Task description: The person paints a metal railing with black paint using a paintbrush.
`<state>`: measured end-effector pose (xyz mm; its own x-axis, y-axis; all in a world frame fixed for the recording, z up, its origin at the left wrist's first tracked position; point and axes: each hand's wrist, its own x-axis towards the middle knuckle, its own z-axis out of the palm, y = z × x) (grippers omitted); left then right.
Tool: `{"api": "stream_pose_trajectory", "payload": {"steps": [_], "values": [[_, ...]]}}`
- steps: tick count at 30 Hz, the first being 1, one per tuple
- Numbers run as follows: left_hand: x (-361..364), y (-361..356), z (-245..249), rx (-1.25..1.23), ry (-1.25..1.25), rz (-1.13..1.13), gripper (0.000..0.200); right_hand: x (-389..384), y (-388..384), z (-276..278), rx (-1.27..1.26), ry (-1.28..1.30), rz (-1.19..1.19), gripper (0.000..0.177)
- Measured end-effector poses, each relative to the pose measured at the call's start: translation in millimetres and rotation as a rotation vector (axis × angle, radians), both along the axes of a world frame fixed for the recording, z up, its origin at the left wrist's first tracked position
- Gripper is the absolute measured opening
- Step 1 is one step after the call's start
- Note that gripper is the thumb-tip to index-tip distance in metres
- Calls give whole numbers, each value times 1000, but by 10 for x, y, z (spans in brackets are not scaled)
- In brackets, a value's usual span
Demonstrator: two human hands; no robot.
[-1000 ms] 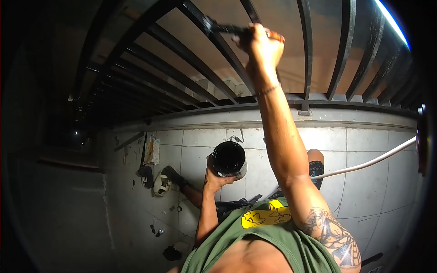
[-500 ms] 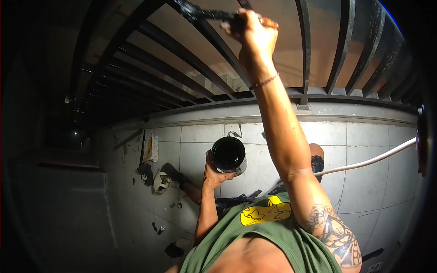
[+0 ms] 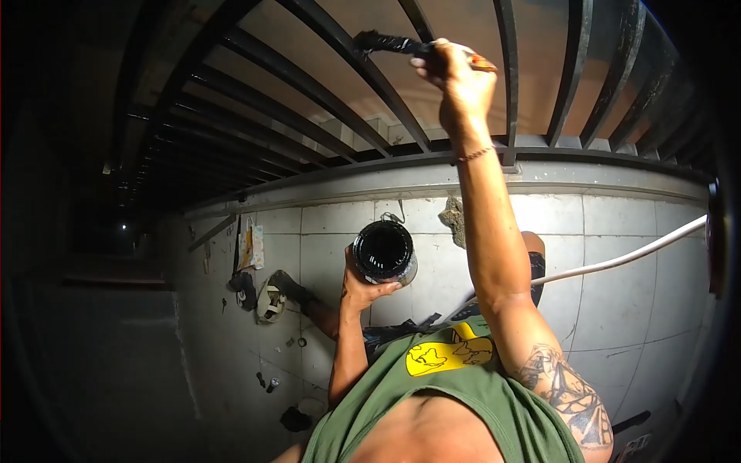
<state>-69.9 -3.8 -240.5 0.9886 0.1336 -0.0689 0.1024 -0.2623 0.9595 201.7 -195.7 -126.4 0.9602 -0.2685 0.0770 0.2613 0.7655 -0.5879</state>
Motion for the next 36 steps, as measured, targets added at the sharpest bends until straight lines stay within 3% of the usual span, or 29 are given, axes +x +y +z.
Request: {"api": "stream_pose_trajectory", "payload": {"steps": [5,7,11,13,19,23,25,27,29,31,32,35,36], "values": [[8,-33,-48,-50,-35,10,98,-51,266,-1013,-83,376,-26,17],[-17,-51,-22,-56,-13,7,99,-198,300,-1498,-294,519,-95,19],[14,-59,28,24,-2,-31,100,-346,247,-1849,-560,746,-184,24],[2,-3,-60,-14,17,-5,99,-373,237,-1894,-956,701,-408,20],[-1,8,-10,-45,43,29,97,-182,428,-1823,-1053,529,-216,26],[8,45,-74,-18,19,21,95,-289,204,-1596,-505,493,-223,24],[-46,70,-132,-12,22,22,94,-329,128,-1559,-761,515,-355,21],[-54,62,-141,-25,56,27,94,-338,126,-1566,-918,486,-217,20],[-25,21,-95,-43,29,26,94,-283,231,-1747,-939,363,-302,22],[-45,5,-74,-58,14,31,94,-182,314,-1978,-1151,322,-273,22],[-63,22,-68,-26,22,35,95,-177,344,-2014,-1183,343,-170,20],[-52,57,-100,-15,14,41,95,-276,381,-2070,-1287,157,-227,21],[-63,60,-122,-35,9,47,95,-328,355,-2058,-1187,192,-197,20]]}}
